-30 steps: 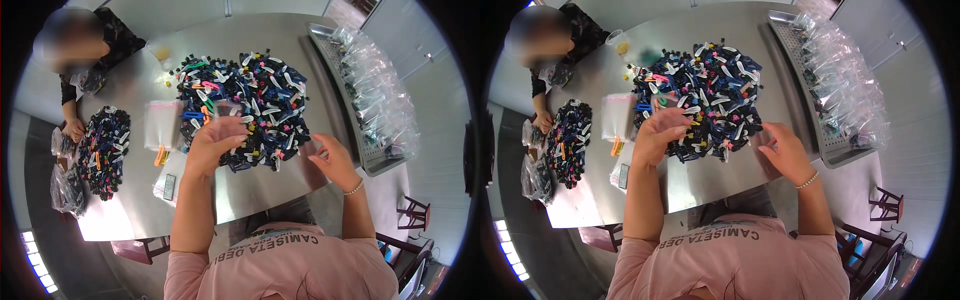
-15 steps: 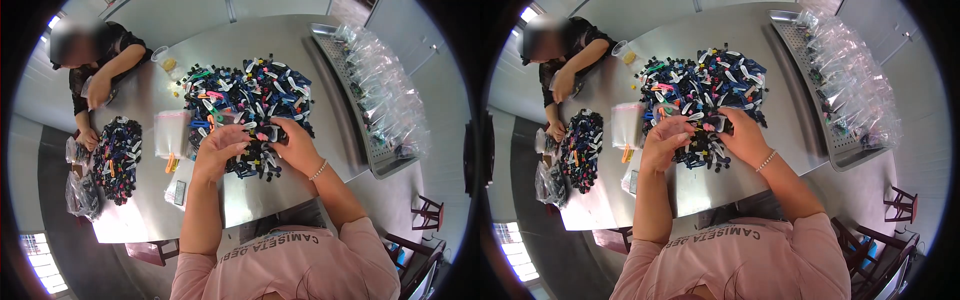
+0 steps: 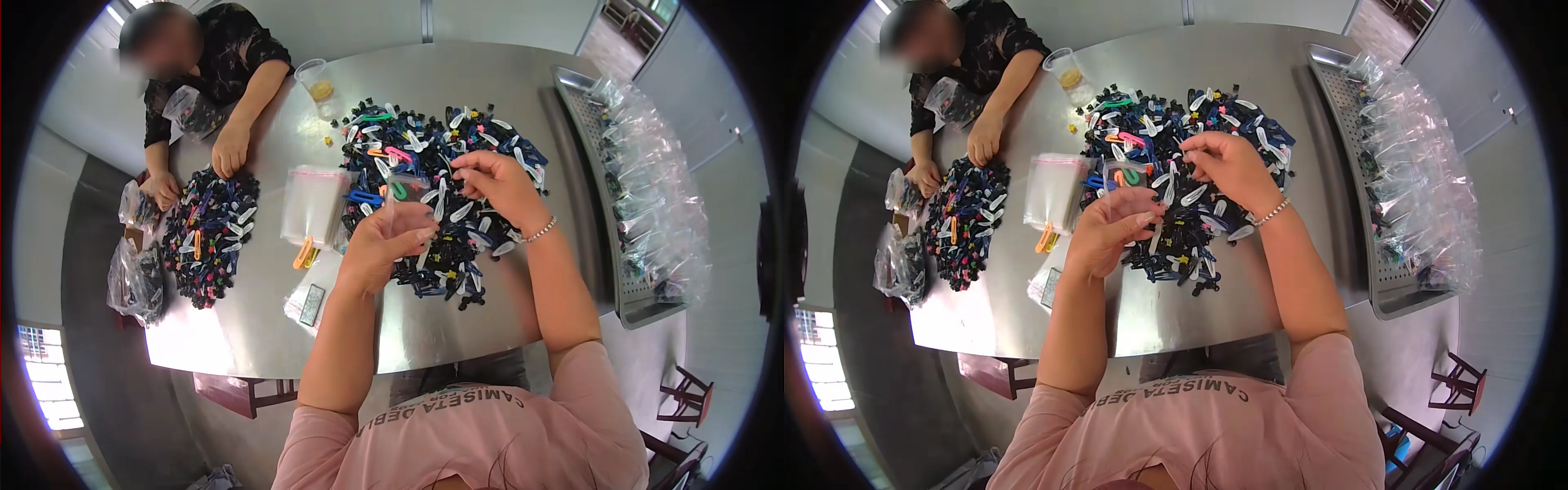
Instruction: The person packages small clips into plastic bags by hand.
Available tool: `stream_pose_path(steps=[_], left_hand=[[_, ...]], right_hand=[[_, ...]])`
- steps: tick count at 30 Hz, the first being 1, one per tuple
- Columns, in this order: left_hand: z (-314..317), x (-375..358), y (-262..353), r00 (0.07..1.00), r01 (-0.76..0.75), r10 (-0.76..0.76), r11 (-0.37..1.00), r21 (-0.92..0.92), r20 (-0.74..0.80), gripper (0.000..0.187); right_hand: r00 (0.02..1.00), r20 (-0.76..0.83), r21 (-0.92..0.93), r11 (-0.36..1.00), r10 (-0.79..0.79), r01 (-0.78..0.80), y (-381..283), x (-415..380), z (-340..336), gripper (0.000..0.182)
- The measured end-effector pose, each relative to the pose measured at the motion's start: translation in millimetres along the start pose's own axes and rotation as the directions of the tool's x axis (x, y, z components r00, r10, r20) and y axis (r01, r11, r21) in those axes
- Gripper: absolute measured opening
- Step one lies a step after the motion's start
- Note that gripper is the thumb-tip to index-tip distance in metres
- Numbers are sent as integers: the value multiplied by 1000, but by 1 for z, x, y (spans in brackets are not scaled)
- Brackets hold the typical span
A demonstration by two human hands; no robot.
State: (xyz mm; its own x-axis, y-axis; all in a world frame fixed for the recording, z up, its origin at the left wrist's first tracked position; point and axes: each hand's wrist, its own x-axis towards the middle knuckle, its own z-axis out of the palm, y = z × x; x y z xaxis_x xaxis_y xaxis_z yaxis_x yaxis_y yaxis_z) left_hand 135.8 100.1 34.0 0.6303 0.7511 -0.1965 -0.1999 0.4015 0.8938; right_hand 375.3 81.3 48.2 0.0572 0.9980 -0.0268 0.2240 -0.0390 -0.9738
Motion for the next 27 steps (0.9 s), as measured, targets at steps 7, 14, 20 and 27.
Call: stream_pose_path(steps=[7,14,20,27], left_hand=[[10,-3,2,999,29,-32,996,80,38,37],[13,-6,3,998,50,-52,996,76,32,37],[26,-12,1,977,162,-163,987,22,140,39],[36,-12,-6,958,200,-196,980,3,210,39]], right_hand=[[993,15,331,936,118,-116,15,-10,-17,21],[992,39,318,940,122,-128,2,-16,-14,23],[908,-192,232,881,-373,412,-27,-41,1,23],[781,-76,-139,782,-620,607,-30,-49,20,18]])
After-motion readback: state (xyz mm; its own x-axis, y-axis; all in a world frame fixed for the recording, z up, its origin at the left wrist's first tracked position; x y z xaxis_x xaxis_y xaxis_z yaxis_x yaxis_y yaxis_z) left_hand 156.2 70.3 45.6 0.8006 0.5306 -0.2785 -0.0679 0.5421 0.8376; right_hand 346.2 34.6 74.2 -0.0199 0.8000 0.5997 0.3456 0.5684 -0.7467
